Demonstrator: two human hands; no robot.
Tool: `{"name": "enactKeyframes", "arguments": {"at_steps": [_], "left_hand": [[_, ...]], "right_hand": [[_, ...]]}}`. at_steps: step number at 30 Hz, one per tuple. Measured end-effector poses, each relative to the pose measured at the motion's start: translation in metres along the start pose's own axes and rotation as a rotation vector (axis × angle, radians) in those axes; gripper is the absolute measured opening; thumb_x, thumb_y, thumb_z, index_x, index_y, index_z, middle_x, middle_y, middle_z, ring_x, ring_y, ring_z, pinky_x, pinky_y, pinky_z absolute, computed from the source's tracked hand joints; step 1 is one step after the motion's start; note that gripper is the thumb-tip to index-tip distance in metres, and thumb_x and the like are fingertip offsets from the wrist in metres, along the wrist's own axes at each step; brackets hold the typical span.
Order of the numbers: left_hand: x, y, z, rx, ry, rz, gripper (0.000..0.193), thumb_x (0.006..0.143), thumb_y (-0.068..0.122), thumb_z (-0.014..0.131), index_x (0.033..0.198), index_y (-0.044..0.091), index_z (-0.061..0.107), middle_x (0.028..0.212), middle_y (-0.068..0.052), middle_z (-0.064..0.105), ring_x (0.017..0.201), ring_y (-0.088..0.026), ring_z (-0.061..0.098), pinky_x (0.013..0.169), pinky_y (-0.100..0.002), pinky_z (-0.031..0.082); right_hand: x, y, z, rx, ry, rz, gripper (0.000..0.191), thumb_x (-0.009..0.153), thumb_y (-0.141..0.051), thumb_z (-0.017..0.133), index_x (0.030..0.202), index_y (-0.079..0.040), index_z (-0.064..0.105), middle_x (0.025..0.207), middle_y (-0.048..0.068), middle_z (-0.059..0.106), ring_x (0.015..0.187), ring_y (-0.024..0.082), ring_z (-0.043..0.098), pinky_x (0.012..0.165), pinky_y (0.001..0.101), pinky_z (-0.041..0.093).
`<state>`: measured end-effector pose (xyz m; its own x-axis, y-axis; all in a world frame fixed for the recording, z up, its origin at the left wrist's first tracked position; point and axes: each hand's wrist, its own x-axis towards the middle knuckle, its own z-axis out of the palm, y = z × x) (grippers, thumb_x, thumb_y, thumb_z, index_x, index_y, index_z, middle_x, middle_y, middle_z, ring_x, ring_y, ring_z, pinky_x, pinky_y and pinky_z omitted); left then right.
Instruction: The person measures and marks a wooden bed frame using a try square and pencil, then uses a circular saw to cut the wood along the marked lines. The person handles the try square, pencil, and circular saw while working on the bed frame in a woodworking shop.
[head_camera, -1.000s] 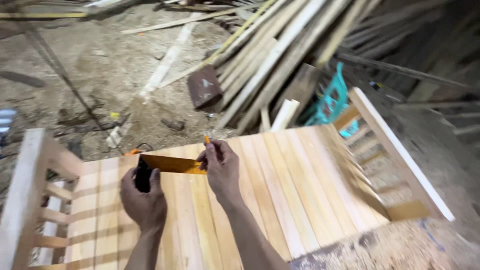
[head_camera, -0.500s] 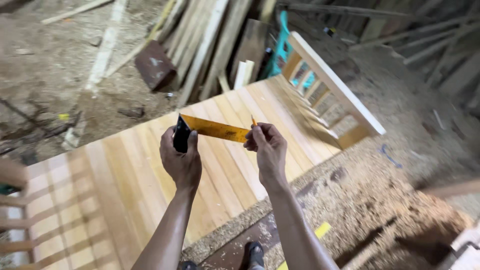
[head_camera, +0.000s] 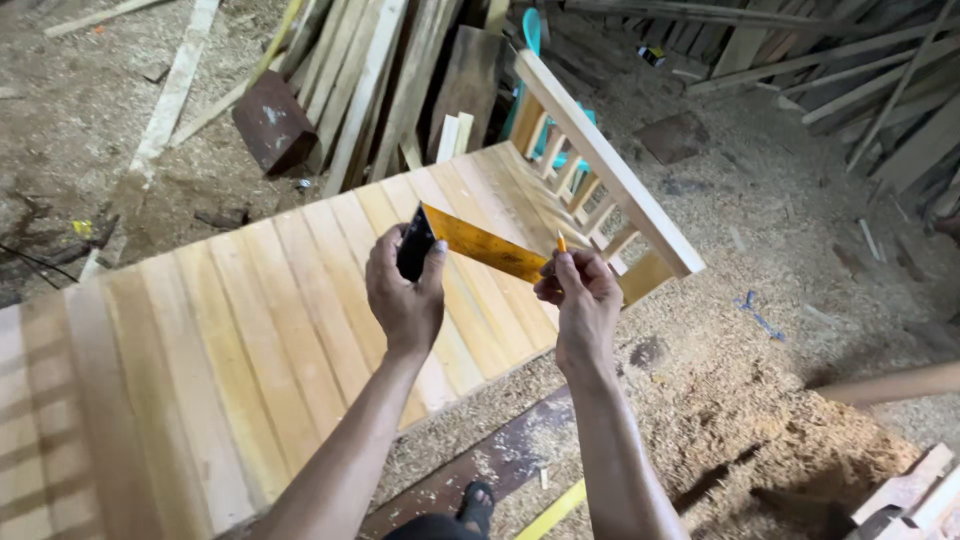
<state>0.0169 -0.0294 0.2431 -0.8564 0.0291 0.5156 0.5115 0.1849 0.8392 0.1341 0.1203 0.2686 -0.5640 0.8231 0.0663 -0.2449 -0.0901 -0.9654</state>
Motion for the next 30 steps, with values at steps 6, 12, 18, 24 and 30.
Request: {"name": "enactKeyframes", "arguments": {"at_steps": [6, 12, 18, 24, 30], "left_hand": [[-0.007, 0.008, 0.042, 0.015, -0.044, -0.009, 0.043, 0.094, 0.035, 0.077, 0.122, 0.007, 0.061, 0.111, -0.010, 0.066, 0.105, -0.028, 0.064, 0.090, -0.042, 0.050], [-0.009, 0.008, 0.082, 0.023, -0.059, 0.053, 0.044, 0.093, 0.035, 0.078, 0.123, 0.007, 0.062, 0.111, -0.011, 0.067, 0.105, -0.029, 0.063, 0.091, -0.043, 0.050], [-0.011, 0.008, 0.118, -0.032, -0.135, 0.015, 0.042, 0.094, 0.034, 0.076, 0.123, 0.006, 0.062, 0.113, -0.011, 0.067, 0.105, -0.030, 0.063, 0.092, -0.042, 0.050], [-0.014, 0.013, 0.154, -0.066, -0.184, -0.059, 0.041, 0.094, 0.037, 0.074, 0.120, 0.007, 0.063, 0.108, -0.010, 0.069, 0.103, -0.029, 0.065, 0.091, -0.041, 0.051], [-0.022, 0.012, 0.205, -0.020, -0.181, -0.068, 0.037, 0.095, 0.033, 0.075, 0.119, 0.008, 0.064, 0.106, -0.011, 0.070, 0.101, -0.029, 0.066, 0.088, -0.041, 0.051]], "right_hand": [[0.032, -0.002, -0.036, -0.042, 0.024, 0.040, 0.016, 0.103, -0.015, 0.060, 0.099, -0.001, 0.067, 0.080, 0.008, 0.069, 0.065, 0.014, 0.065, 0.063, 0.0307, 0.057], [0.050, -0.004, -0.059, 0.014, 0.040, 0.000, 0.016, 0.103, -0.014, 0.060, 0.101, 0.000, 0.068, 0.082, 0.008, 0.069, 0.066, 0.014, 0.065, 0.064, 0.0304, 0.057], [0.058, -0.021, -0.081, -0.032, 0.151, 0.017, 0.014, 0.104, -0.012, 0.060, 0.099, -0.001, 0.068, 0.084, 0.008, 0.070, 0.066, 0.014, 0.066, 0.063, 0.0308, 0.059], [0.085, -0.040, -0.114, -0.056, 0.192, -0.011, 0.014, 0.104, -0.013, 0.059, 0.099, -0.003, 0.067, 0.086, 0.009, 0.071, 0.068, 0.014, 0.067, 0.064, 0.0298, 0.059], [0.137, -0.039, -0.164, 0.029, 0.158, -0.024, 0.013, 0.106, -0.011, 0.061, 0.097, -0.002, 0.064, 0.086, 0.008, 0.069, 0.068, 0.014, 0.065, 0.065, 0.0283, 0.056]]}}
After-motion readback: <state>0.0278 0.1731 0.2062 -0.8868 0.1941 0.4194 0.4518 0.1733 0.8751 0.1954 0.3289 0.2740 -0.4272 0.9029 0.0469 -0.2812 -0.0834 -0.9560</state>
